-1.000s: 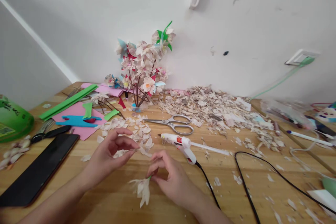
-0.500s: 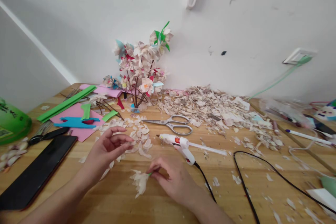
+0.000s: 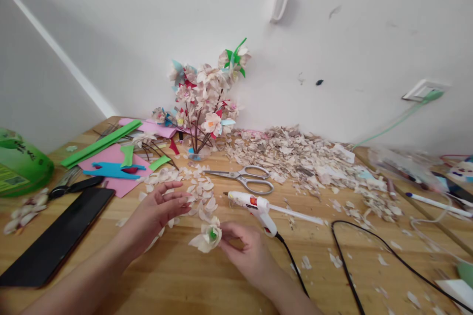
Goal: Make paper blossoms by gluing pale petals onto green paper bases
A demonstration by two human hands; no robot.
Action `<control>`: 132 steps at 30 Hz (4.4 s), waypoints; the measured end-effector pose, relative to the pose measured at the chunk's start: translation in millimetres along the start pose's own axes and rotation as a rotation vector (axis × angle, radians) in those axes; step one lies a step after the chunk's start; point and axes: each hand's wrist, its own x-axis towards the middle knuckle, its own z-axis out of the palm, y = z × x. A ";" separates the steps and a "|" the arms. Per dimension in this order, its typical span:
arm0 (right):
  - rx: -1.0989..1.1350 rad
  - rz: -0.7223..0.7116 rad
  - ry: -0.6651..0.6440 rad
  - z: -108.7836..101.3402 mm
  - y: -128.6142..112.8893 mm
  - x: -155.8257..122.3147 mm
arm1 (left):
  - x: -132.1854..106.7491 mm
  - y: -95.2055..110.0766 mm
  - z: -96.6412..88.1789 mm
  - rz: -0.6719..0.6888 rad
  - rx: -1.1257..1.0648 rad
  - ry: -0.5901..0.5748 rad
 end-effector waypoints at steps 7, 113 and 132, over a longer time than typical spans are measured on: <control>-0.139 -0.047 0.015 -2.3 -4.8 2.0 | -2.4 -5.7 3.5 0.014 0.133 -0.083; 0.141 0.088 0.275 11.7 9.3 1.1 | -22.1 -8.9 11.1 -0.359 -0.160 -0.389; 0.291 0.185 0.239 9.1 7.5 3.8 | 10.3 -59.9 -17.3 -0.240 -0.084 -0.601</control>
